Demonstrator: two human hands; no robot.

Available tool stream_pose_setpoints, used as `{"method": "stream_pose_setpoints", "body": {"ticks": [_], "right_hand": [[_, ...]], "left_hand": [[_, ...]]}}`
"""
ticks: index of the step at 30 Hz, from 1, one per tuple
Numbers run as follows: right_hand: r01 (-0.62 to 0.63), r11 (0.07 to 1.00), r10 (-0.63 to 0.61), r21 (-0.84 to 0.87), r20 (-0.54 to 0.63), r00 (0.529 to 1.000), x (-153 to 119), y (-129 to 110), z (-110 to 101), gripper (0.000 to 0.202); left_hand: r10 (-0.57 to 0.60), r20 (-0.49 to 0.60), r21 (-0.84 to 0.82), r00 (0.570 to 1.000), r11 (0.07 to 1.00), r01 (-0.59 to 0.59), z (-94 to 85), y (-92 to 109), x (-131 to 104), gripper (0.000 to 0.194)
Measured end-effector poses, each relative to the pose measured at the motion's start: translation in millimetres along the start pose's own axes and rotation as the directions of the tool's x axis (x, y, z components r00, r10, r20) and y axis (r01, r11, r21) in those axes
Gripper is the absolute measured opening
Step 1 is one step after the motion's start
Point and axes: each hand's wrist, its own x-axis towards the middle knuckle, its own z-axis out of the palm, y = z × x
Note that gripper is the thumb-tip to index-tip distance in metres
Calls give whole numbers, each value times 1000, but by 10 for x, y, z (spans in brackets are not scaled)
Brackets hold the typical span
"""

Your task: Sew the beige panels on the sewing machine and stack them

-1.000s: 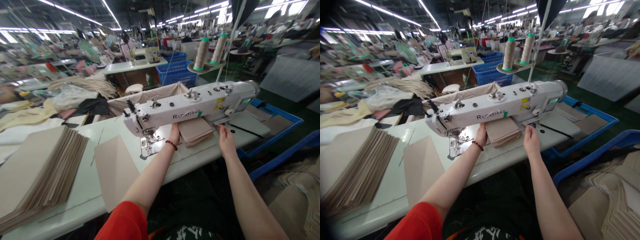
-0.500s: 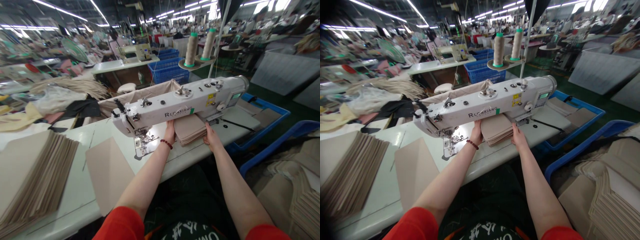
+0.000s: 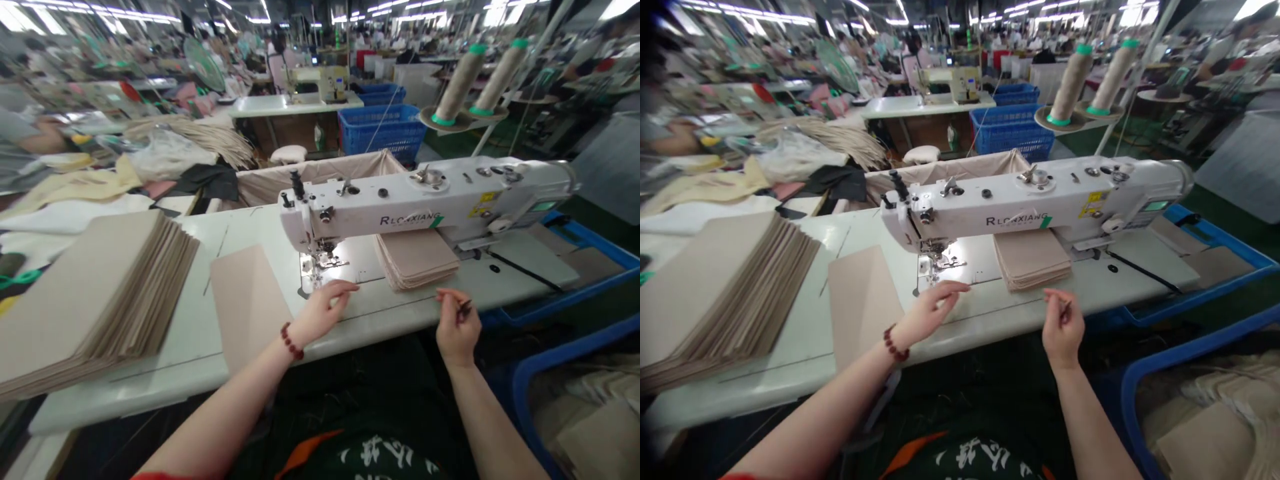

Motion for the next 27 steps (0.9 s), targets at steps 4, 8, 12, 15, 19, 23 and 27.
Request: {"method": "stream_pose_setpoints", "body": {"ticks": [4,8,12,15,19,23,27], "right_hand": [[271,951,-304,148,305,902,-104,-547,569,34],[481,876,-395,27,612,685,180,-1015,1199,53],[597,797,-376,-94,695,612,418,-1150,1552,59],[630,765,-369,-134,710,600,454,-1086,1611,59],[635,748,-352,-190,698,624,417,-992,1590,56],[615,755,-332,-229,674,660,390,-983,1593,55],[607,759,-327,-237,668,669,392,-1003,1602,55]], "left_hand": [[144,-350,653,926,746,131,-1179,-472,-519,53],[47,-359,782,932,561,273,-1621,-753,-914,66],[78,-249,838,965,517,174,-1220,-661,-1216,57],[66,-179,857,982,500,123,-983,-538,-1261,60],[91,-46,868,995,496,-6,-1011,-493,-1074,63],[98,97,862,990,489,-133,-1051,-502,-812,54],[79,186,848,979,491,-200,-980,-475,-644,77]]}}
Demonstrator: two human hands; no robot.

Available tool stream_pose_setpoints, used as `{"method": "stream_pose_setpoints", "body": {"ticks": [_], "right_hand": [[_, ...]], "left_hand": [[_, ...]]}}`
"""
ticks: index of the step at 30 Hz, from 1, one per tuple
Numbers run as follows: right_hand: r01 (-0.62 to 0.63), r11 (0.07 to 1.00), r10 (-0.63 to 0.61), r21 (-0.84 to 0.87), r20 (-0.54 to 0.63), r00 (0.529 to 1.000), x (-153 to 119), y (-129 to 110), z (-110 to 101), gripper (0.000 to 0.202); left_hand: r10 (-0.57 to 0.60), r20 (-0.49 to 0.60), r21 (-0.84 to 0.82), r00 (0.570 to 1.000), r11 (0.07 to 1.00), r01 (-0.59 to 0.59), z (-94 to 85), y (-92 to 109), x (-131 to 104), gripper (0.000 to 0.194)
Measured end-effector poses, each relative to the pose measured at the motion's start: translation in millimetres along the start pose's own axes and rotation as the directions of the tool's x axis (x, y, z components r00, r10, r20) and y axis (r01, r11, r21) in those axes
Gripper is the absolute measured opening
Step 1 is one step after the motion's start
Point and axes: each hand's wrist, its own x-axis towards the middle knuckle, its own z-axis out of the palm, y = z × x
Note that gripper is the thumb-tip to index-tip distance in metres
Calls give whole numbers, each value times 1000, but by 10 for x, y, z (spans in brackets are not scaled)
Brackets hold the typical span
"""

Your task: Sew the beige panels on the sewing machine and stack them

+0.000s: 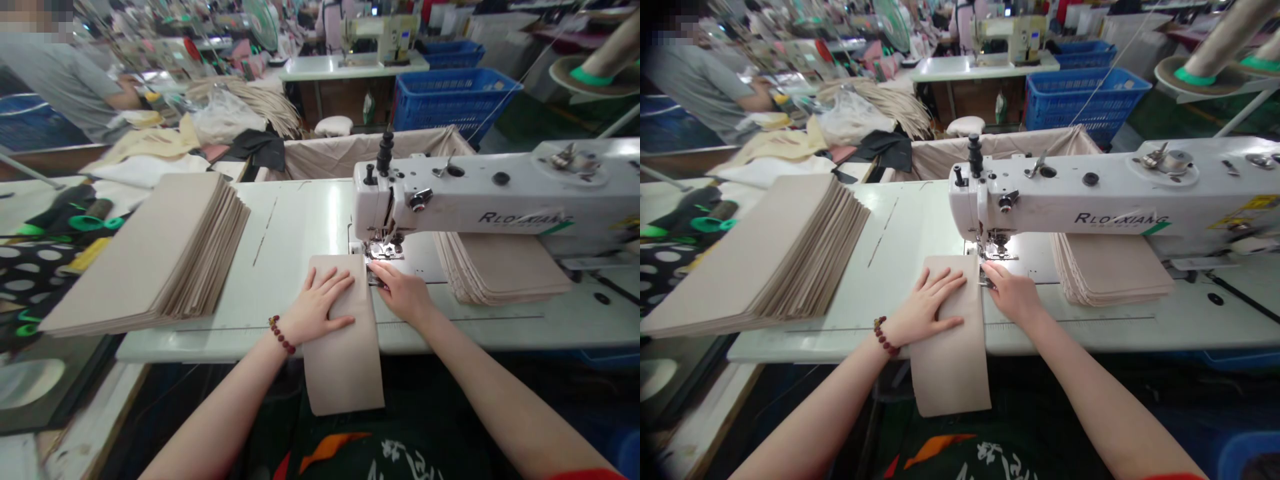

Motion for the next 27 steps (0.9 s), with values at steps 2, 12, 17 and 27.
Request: {"method": "stream_pose_setpoints", "body": {"ticks": [2,12,17,27], "right_hand": [[8,1000,-8,-2,0,1000,5,2,-2,56],[24,1000,-25,-11,-9,1000,22,22,30,55],[26,999,-26,-20,-6,1000,29,22,21,56],[18,998,-17,-57,25,1000,37,-1,-2,58]], "left_hand": [[6,4,4,1000,1000,-6,2,24,55,81],[1,0,20,1000,1000,-1,35,29,161,81],[-6,-9,20,1000,1000,7,40,34,164,81],[-2,-22,-7,1000,1000,2,23,23,165,80]]}}
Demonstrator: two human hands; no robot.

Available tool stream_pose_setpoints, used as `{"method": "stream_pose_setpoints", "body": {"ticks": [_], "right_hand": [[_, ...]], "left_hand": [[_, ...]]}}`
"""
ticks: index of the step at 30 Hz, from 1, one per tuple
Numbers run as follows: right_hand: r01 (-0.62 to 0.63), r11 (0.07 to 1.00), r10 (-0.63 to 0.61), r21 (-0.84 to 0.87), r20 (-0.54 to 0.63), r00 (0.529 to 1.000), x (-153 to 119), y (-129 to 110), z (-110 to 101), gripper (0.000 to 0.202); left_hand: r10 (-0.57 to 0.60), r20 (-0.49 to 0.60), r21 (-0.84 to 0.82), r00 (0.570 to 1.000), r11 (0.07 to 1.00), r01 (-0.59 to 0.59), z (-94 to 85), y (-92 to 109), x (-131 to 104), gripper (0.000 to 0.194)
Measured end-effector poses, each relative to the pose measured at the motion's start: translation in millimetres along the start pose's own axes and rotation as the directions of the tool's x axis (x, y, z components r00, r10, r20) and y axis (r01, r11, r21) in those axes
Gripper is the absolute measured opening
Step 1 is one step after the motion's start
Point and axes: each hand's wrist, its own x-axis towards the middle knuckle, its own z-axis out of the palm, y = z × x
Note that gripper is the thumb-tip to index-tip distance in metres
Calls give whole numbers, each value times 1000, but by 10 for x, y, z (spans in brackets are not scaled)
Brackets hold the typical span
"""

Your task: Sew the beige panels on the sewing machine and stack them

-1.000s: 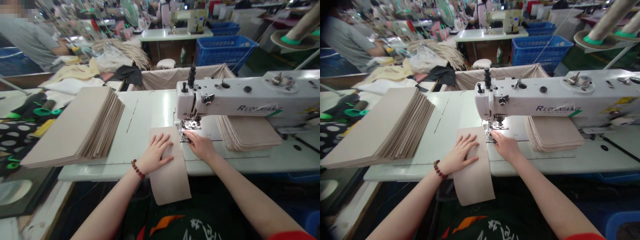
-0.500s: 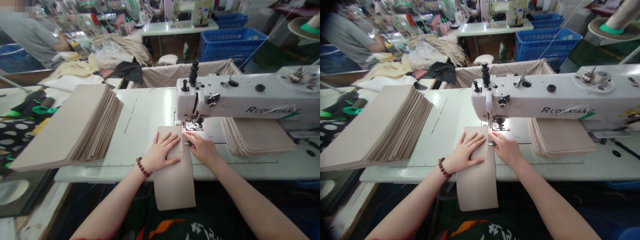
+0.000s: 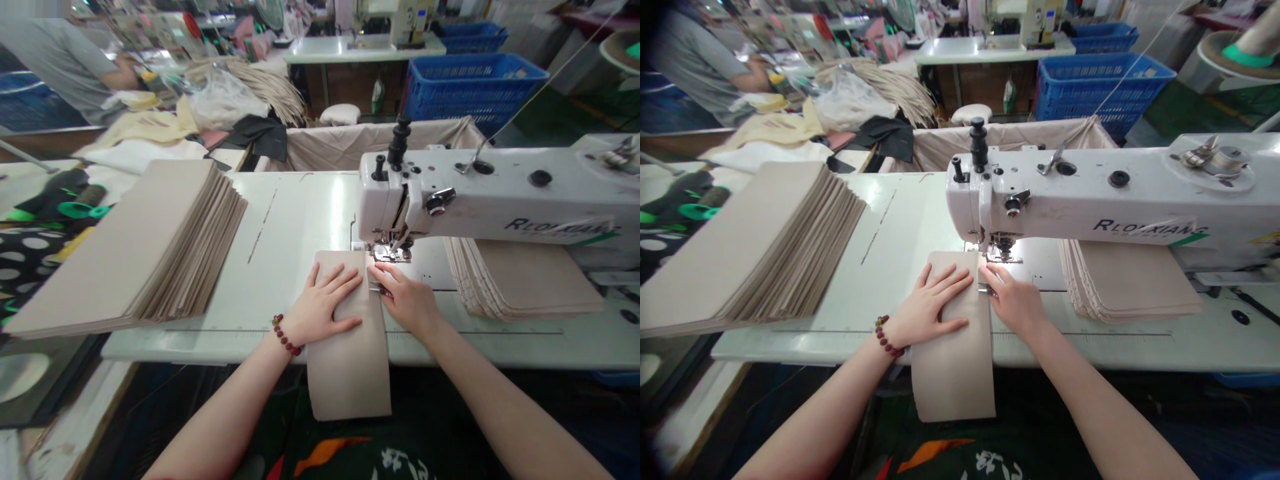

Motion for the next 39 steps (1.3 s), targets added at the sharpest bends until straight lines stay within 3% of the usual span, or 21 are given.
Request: {"method": "stream_pose_setpoints", "body": {"ticks": [9,19,39], "right_hand": [[-5,1000,5,-5,6,1000,12,-2,-8,58],[4,999,-3,39,-11,1000,-11,15,7,59],[14,997,-13,82,-20,1000,-16,38,19,58]], "left_hand": [[-24,-21,-25,999,999,23,15,-18,-3,74],[-96,-70,-68,993,993,92,49,-51,-13,52],[-90,-64,-77,994,993,85,28,-51,-21,47]]}}
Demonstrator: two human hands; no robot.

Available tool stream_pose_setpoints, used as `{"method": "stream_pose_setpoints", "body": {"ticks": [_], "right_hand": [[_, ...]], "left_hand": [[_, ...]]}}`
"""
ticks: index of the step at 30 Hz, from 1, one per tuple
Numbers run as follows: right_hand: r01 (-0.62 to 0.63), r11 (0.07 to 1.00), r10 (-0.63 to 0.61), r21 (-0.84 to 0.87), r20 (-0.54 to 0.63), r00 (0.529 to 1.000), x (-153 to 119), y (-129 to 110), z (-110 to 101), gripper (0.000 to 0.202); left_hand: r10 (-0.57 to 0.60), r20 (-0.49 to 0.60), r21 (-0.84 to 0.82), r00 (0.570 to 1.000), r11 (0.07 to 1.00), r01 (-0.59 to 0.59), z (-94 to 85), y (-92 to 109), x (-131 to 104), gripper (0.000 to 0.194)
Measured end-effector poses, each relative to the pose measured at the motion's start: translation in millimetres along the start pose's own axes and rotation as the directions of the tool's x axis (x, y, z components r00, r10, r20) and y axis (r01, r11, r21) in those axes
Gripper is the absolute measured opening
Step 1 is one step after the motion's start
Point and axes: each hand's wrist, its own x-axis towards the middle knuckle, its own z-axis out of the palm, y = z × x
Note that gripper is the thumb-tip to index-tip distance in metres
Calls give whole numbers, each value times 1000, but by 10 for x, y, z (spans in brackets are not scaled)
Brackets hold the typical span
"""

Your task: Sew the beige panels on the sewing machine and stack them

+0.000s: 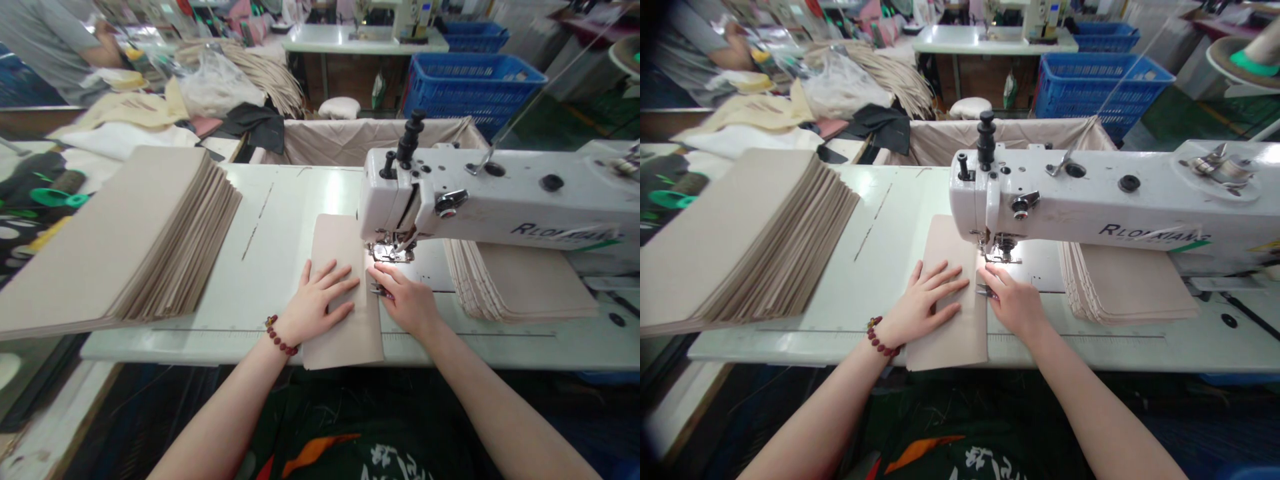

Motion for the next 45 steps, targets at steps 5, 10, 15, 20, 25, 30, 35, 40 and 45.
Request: {"method": "stream_pose_setpoints", "body": {"ticks": [5,10,15,20,25,30,35,40,45], "right_hand": [[-5,1000,5,-2,4,1000,0,-3,10,58],[-2,1000,2,-2,2,1000,0,-5,8,59],[8,1000,-8,-2,3,1000,0,-3,-2,58],[7,1000,-7,0,3,1000,3,-3,-1,58],[0,1000,0,1,6,1000,2,3,2,58],[0,1000,0,5,14,1000,0,11,9,59],[0,1000,0,5,8,1000,3,7,13,58],[1,1000,-1,9,-8,1000,4,9,24,60],[19,999,-18,30,-40,999,3,27,45,60]], "left_hand": [[2,-5,-2,1000,1000,-2,4,3,0,47],[7,-7,-7,1000,1000,-7,3,2,-1,46],[5,-5,-7,1000,1000,-5,3,-4,0,45],[7,0,-8,1000,1000,-7,8,-3,-2,47],[19,6,0,1000,1000,-19,11,0,-11,47],[32,25,21,999,999,-32,0,0,-7,47],[53,48,44,997,998,-55,-32,-8,47,49],[79,58,70,995,994,-83,-24,-45,151,52],[77,54,93,996,992,-82,-8,-108,281,56]]}}
